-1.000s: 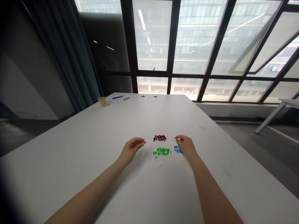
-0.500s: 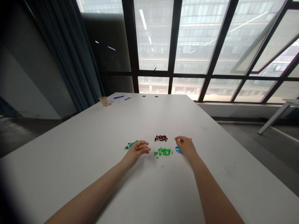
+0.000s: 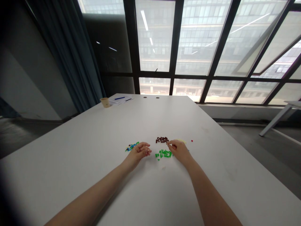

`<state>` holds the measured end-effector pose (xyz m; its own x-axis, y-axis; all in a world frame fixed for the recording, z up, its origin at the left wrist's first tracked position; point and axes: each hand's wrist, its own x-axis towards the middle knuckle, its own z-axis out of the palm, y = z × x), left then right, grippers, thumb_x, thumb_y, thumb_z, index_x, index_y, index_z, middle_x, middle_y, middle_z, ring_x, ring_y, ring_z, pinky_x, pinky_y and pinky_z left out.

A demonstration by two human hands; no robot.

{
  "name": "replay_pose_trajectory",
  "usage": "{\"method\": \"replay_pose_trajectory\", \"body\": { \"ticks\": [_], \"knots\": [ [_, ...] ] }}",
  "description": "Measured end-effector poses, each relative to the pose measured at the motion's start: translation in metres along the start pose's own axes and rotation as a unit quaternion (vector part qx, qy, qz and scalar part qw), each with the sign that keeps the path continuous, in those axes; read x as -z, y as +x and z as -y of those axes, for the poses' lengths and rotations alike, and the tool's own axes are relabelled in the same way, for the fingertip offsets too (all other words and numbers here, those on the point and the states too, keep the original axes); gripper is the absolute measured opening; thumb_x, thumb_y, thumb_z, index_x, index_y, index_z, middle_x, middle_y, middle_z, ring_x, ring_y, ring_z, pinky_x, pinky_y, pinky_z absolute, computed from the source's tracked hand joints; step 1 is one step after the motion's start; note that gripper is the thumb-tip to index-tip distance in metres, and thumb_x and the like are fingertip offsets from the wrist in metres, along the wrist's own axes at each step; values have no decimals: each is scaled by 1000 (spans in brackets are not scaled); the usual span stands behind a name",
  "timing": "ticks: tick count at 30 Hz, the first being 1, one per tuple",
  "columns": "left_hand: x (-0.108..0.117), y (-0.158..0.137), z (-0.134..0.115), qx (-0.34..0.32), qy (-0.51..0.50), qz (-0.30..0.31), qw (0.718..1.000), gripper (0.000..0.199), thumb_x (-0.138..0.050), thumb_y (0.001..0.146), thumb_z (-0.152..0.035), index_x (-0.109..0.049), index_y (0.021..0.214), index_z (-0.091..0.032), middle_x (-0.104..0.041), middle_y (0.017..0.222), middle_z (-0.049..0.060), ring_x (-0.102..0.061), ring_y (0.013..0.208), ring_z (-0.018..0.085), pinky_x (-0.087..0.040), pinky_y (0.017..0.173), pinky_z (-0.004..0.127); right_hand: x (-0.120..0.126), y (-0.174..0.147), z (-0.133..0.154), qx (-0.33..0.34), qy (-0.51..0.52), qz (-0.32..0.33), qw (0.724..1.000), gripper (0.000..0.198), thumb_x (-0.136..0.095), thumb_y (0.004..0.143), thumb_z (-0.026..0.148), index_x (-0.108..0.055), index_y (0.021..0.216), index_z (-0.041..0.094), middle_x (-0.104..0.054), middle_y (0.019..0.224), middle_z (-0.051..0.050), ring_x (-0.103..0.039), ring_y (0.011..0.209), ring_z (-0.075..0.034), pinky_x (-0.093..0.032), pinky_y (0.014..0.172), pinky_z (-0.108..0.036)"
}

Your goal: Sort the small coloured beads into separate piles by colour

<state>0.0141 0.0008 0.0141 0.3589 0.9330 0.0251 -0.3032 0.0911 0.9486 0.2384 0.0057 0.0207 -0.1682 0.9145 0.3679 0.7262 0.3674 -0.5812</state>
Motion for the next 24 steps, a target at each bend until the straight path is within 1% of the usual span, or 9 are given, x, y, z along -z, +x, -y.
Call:
{"method": "replay_pose_trajectory", "body": {
  "ticks": [6,9,15,19,24],
  "knots": [
    [1,0,1,15,10,0,1000,30,-67,63,-29,-54,86,-15,-63,70,3,-55,65,11,-41,66,25,-10,-2,13,40,25,-13,999,22,-46,77,28,-65,81,18,-56,60,-2,-45,51,-11,-36,54,-23],
    [1,0,1,18,18,11,1000,29,-67,64,-29,-54,87,-15,-62,69,3,-55,66,11,-40,66,25,-13,-4,23,57,45,-14,997,22,-46,78,28,-65,84,18,-58,65,-3,-46,53,-11,-37,55,-23],
    [1,0,2,15,15,40,999,31,-68,63,-26,-54,88,-15,-62,67,2,-55,64,11,-39,64,23,-14,-10,47,102,57,-11,993,20,-47,79,25,-63,90,20,-57,68,-2,-49,60,-12,-38,59,-24],
    [1,1,5,18,13,44,999,32,-69,61,-26,-55,88,-16,-62,66,1,-55,65,11,-39,65,24,-16,-13,52,133,65,-12,989,19,-49,78,23,-62,91,20,-57,69,-2,-50,64,-12,-39,61,-24],
    [0,2,5,18,28,48,998,33,-70,60,-27,-55,87,-15,-62,65,1,-54,63,11,-38,62,22,-17,-14,57,144,71,-8,987,17,-52,77,23,-63,89,20,-56,70,-2,-50,67,-12,-39,63,-24]
  ]
}}
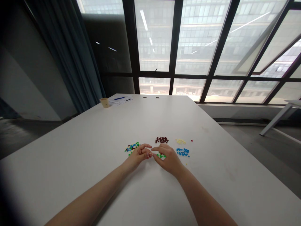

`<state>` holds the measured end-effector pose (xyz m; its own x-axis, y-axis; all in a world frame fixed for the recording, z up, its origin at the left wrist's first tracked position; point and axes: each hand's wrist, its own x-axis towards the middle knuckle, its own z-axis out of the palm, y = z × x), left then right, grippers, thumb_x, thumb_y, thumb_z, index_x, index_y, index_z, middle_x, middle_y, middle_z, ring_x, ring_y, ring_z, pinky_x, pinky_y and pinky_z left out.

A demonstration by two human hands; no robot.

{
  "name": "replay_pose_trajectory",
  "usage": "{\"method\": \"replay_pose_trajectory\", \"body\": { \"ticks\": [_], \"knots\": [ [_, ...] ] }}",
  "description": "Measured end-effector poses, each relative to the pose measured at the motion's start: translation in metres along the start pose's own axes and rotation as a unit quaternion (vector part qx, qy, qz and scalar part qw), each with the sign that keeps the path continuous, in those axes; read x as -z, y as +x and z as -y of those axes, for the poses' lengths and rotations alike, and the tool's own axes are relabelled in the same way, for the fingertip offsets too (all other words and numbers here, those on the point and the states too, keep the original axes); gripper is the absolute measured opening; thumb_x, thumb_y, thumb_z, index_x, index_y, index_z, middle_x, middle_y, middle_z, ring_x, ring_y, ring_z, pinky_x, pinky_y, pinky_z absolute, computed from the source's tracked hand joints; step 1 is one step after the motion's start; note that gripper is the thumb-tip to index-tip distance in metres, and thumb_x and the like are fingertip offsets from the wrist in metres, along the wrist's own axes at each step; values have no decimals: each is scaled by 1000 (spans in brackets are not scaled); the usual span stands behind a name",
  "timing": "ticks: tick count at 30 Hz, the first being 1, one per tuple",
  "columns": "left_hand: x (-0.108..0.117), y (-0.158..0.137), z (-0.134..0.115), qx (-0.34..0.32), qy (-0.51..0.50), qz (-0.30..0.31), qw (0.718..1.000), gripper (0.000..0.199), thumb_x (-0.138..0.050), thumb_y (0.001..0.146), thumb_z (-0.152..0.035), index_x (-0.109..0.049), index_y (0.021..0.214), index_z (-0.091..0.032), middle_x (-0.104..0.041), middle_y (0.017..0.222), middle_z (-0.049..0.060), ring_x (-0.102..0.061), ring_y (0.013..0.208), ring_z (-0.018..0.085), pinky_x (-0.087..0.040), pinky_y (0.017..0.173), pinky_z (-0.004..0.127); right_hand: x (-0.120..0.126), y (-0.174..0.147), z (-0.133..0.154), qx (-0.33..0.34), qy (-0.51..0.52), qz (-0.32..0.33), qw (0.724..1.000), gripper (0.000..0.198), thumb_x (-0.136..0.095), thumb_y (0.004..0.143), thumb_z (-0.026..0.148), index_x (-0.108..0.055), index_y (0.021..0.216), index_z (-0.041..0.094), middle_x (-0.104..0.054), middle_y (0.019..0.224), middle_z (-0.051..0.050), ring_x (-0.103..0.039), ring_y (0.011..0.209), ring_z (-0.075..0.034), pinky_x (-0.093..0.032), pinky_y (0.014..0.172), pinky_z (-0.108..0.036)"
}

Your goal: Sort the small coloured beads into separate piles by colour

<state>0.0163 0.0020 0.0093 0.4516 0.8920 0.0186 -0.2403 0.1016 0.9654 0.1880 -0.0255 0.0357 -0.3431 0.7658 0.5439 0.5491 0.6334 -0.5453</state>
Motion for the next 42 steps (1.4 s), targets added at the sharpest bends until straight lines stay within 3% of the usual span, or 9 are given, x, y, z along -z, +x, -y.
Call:
{"method": "replay_pose_trajectory", "body": {
  "ticks": [7,11,14,18,24,28,33,37,42],
  "knots": [
    [0,0,-1,10,21,11,1000,35,-72,57,-30,-56,85,-14,-63,62,1,-53,59,10,-36,59,21,-7,0,8,-4,13,24,1000,14,-49,77,18,-63,77,21,-54,67,0,-50,64,-10,-38,61,-22],
    [-2,-1,-2,16,29,3,999,39,-71,57,-34,-55,87,-15,-66,75,6,-57,68,14,-38,63,24,-3,3,-3,-24,-5,15,1000,14,-49,78,20,-63,78,20,-54,67,-1,-50,64,-11,-38,61,-22],
    [-2,-2,-4,34,46,-3,998,40,-69,60,-37,-54,90,-16,-65,87,9,-58,73,15,-40,65,26,14,4,-28,-72,-58,-39,995,15,-49,77,23,-63,79,18,-53,64,-1,-47,59,-12,-37,58,-23],
    [0,-3,-6,49,73,-29,996,37,-65,63,-39,-54,90,-17,-64,87,8,-57,73,14,-40,64,24,45,-4,-81,-168,-156,-102,968,21,-48,75,29,-65,77,16,-53,64,-2,-46,57,-13,-36,59,-25],
    [6,-2,-8,52,81,-65,993,34,-63,65,-35,-53,93,-19,-63,84,5,-57,73,13,-41,64,24,56,-22,-127,-272,-250,-48,928,24,-47,73,29,-67,77,18,-57,72,-4,-50,65,-14,-34,61,-25],
    [11,0,-8,46,80,-79,993,33,-61,66,-33,-53,94,-19,-63,84,5,-57,73,13,-42,65,24,49,-24,-129,-289,-283,-7,915,23,-48,74,30,-69,80,22,-59,76,-4,-52,69,-15,-33,60,-24],
    [13,2,-6,38,79,-96,992,34,-60,66,-36,-52,94,-18,-62,83,5,-57,72,12,-42,64,23,50,-24,-130,-292,-281,-9,914,24,-48,74,30,-69,80,21,-62,79,-6,-54,70,-16,-35,61,-25],
    [22,6,-15,19,84,-136,987,38,-59,65,-39,-52,95,-17,-62,84,6,-57,70,13,-43,62,24,56,-22,-126,-294,-207,-88,929,30,-44,73,30,-68,85,17,-64,77,-6,-53,66,-15,-37,61,-25],
    [66,10,-37,-69,162,-266,948,36,-55,66,-40,-54,93,-16,-62,86,7,-57,71,15,-43,63,26,63,-17,-113,-322,-178,-171,914,35,-44,71,37,-67,83,14,-47,46,1,-41,46,-13,-30,48,-24]
  ]
}}
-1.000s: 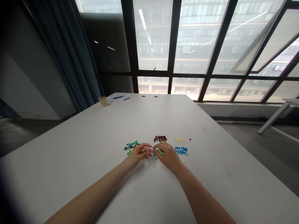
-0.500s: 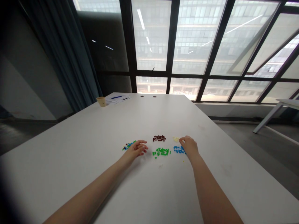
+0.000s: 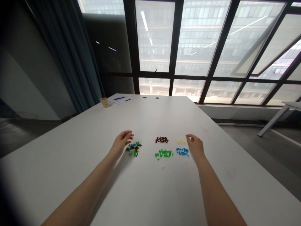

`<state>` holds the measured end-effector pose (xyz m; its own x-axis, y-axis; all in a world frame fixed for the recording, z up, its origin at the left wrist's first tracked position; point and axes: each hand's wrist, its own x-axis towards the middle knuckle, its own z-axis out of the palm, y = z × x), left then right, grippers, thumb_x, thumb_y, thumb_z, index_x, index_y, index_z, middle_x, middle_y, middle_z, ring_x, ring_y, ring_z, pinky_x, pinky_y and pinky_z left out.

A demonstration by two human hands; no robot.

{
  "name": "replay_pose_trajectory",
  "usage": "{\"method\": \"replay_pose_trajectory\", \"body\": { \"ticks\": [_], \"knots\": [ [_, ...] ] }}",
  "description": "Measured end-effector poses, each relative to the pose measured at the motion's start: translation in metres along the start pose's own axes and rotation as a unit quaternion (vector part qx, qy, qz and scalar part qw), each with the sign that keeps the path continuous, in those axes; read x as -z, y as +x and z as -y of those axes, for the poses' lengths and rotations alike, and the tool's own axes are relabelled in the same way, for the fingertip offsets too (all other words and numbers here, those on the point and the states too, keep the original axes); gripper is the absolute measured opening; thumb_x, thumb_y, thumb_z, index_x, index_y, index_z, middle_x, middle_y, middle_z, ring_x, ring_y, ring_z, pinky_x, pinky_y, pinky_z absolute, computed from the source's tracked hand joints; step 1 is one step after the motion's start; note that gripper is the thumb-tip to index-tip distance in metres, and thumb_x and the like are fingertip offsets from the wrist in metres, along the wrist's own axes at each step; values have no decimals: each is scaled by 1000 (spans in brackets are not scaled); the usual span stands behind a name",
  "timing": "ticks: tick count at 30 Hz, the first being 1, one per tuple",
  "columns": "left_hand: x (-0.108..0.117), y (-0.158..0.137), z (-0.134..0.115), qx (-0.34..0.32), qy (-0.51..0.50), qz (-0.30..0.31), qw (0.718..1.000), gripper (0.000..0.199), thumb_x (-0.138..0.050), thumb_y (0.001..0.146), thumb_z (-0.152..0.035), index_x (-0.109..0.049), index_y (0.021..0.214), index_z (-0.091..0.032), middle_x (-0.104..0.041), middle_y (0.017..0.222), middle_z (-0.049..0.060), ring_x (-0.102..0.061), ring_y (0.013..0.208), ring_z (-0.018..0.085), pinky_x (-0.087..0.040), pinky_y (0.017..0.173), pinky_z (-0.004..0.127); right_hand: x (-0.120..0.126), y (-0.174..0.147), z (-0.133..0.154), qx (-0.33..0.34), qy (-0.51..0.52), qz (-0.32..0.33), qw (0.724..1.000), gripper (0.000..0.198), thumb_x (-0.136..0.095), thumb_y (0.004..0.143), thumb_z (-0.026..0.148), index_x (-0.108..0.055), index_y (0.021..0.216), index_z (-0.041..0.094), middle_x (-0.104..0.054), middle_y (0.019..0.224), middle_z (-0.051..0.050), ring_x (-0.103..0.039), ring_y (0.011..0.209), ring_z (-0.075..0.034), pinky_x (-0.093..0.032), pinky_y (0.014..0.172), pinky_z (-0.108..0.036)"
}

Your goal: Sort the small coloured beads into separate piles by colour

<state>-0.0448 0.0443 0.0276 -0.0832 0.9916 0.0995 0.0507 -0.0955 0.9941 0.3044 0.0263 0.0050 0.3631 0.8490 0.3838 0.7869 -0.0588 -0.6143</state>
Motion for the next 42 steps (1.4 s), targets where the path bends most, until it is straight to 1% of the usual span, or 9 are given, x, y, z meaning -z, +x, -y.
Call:
{"method": "replay_pose_trajectory", "body": {
  "ticks": [3,5,8,11,15,22,32,36,42],
  "knots": [
    [24,15,7,-55,196,-62,977,24,-48,71,-29,-59,88,-15,-62,87,8,-57,76,17,-42,70,29,1,-2,5,3,9,4,1000,34,-43,69,37,-66,80,14,-38,43,4,-37,43,-11,-27,46,-24],
    [33,19,16,-57,337,-40,939,19,-49,69,-20,-63,81,-16,-63,89,9,-56,78,19,-40,75,30,0,-2,6,8,11,13,1000,33,-43,69,37,-66,79,15,-36,43,4,-37,43,-11,-26,45,-23],
    [35,19,29,-27,400,21,916,18,-53,63,-13,-67,74,-16,-64,83,10,-57,76,21,-39,72,29,-1,-3,7,20,4,27,999,33,-43,69,37,-66,77,16,-36,43,4,-37,43,-11,-26,45,-23],
    [30,16,35,-24,409,70,910,19,-54,64,-16,-68,76,-15,-65,80,10,-57,74,21,-39,69,28,-2,-3,8,32,-1,37,999,33,-43,70,38,-65,76,16,-36,42,4,-37,43,-11,-27,45,-23],
    [26,16,35,-39,400,72,913,18,-56,63,-19,-68,76,-15,-65,76,8,-56,72,19,-39,68,27,-1,-5,12,36,0,52,998,33,-43,70,39,-65,76,16,-36,43,4,-38,43,-11,-28,46,-24],
    [22,15,38,-71,388,88,915,11,-54,59,-10,-63,60,-15,-60,63,7,-53,62,18,-36,63,28,-4,-7,16,44,0,77,996,32,-42,70,38,-65,76,17,-36,43,4,-38,43,-12,-28,46,-24],
    [17,11,38,-74,356,81,928,20,-46,59,-5,-62,64,-15,-59,64,6,-51,62,18,-35,62,28,-2,-9,23,58,4,80,995,33,-42,71,38,-66,75,16,-39,43,3,-39,43,-11,-28,46,-23],
    [16,10,35,-98,341,69,933,22,-45,58,-4,-62,65,-16,-58,66,6,-50,65,18,-35,64,28,-3,-9,23,58,7,87,994,32,-43,71,38,-66,75,16,-39,44,3,-39,44,-11,-29,47,-23],
    [15,9,27,-76,273,23,959,26,-46,56,-1,-61,70,-18,-59,71,4,-52,67,17,-38,69,29,-1,-11,25,58,9,99,993,32,-43,71,39,-66,75,16,-36,44,4,-38,44,-11,-29,47,-24]
  ]
}}
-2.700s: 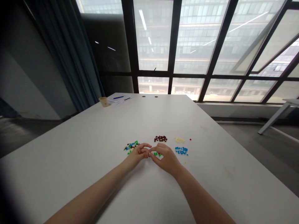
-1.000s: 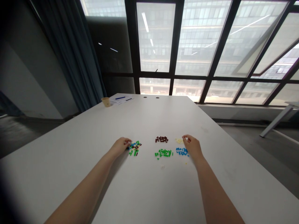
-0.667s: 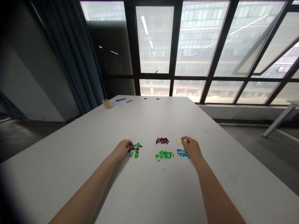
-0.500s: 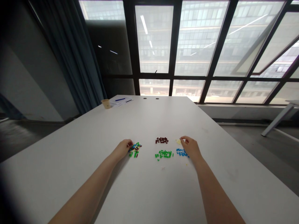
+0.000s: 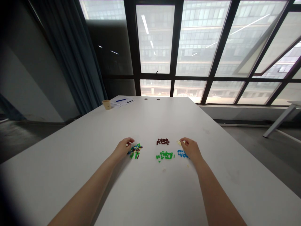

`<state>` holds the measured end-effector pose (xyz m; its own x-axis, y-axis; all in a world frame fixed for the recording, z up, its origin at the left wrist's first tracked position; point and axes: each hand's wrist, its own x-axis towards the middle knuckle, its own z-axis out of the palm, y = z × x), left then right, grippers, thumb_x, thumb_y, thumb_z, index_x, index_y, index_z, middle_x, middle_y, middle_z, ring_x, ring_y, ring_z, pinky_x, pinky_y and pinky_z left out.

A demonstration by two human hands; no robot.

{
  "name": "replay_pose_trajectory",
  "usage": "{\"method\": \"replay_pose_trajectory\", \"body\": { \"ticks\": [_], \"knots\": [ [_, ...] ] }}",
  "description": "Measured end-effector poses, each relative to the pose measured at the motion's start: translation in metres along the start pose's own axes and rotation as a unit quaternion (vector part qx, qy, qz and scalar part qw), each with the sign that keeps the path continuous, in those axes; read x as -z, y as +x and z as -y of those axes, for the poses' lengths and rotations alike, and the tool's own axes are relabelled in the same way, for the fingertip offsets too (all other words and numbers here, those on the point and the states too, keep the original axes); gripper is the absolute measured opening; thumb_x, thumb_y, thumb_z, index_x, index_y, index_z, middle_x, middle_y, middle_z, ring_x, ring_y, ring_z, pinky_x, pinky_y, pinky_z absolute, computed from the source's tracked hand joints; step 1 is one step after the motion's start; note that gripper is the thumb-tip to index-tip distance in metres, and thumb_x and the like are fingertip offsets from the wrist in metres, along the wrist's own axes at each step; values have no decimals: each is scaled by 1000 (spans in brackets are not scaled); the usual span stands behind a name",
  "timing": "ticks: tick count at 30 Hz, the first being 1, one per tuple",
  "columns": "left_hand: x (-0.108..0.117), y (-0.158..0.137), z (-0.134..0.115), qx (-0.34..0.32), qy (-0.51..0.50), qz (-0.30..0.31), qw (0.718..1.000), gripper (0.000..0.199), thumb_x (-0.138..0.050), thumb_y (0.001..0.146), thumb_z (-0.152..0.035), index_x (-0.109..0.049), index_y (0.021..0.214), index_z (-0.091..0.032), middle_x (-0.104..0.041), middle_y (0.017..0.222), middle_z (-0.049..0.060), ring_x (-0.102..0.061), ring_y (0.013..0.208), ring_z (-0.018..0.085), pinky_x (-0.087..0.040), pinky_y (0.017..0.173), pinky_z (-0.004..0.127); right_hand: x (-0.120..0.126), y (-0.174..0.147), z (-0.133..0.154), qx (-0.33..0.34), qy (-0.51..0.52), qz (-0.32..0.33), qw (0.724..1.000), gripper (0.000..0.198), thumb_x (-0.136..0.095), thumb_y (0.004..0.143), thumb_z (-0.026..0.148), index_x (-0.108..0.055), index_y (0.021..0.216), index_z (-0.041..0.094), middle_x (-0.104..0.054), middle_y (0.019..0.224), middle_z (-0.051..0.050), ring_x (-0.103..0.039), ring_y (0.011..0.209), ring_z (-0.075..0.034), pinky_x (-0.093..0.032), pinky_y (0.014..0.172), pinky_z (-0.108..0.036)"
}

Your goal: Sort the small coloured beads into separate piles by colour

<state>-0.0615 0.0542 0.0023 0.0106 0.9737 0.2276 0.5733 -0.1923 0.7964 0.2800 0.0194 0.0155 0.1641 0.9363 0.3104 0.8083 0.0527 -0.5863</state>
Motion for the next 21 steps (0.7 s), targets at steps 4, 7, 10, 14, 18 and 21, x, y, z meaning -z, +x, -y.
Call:
{"method": "replay_pose_trajectory", "body": {
  "ticks": [4,7,10,14,18,21],
  "knots": [
    [-1,0,-7,43,-120,14,992,21,-50,59,-3,-58,73,-17,-62,73,3,-56,71,16,-40,70,28,-1,-2,2,13,8,5,1000,32,-43,72,39,-65,75,16,-36,43,4,-37,43,-10,-28,46,-24],
    [-3,-2,-15,120,-251,41,960,20,-56,61,-5,-55,79,-15,-62,70,3,-58,66,13,-44,65,26,-3,-2,2,22,14,4,1000,34,-43,72,40,-65,74,15,-36,43,4,-35,42,-10,-28,45,-24],
    [-4,-4,-22,187,-355,50,915,23,-61,60,-4,-53,79,-14,-61,66,1,-58,60,10,-46,62,22,-7,-2,1,33,18,2,999,35,-44,73,42,-65,73,15,-36,43,4,-35,42,-9,-28,44,-23],
    [-7,-7,-25,228,-426,52,874,21,-62,64,-3,-51,79,-13,-61,67,1,-59,58,8,-48,59,18,-8,-4,3,41,24,14,999,34,-43,74,42,-65,74,16,-36,43,4,-37,43,-9,-27,44,-22],
    [-11,-9,-27,241,-434,75,865,17,-58,69,-4,-50,81,-13,-61,71,2,-60,55,8,-49,54,17,-8,-5,7,34,28,31,999,33,-43,75,41,-64,76,16,-37,45,4,-37,44,-9,-27,45,-22],
    [-11,-11,-29,237,-436,90,864,15,-58,70,-6,-50,81,-13,-62,72,2,-59,55,7,-49,54,16,-8,-5,8,37,30,32,998,32,-43,75,40,-64,76,16,-36,44,4,-37,44,-9,-26,45,-23]
  ]
}}
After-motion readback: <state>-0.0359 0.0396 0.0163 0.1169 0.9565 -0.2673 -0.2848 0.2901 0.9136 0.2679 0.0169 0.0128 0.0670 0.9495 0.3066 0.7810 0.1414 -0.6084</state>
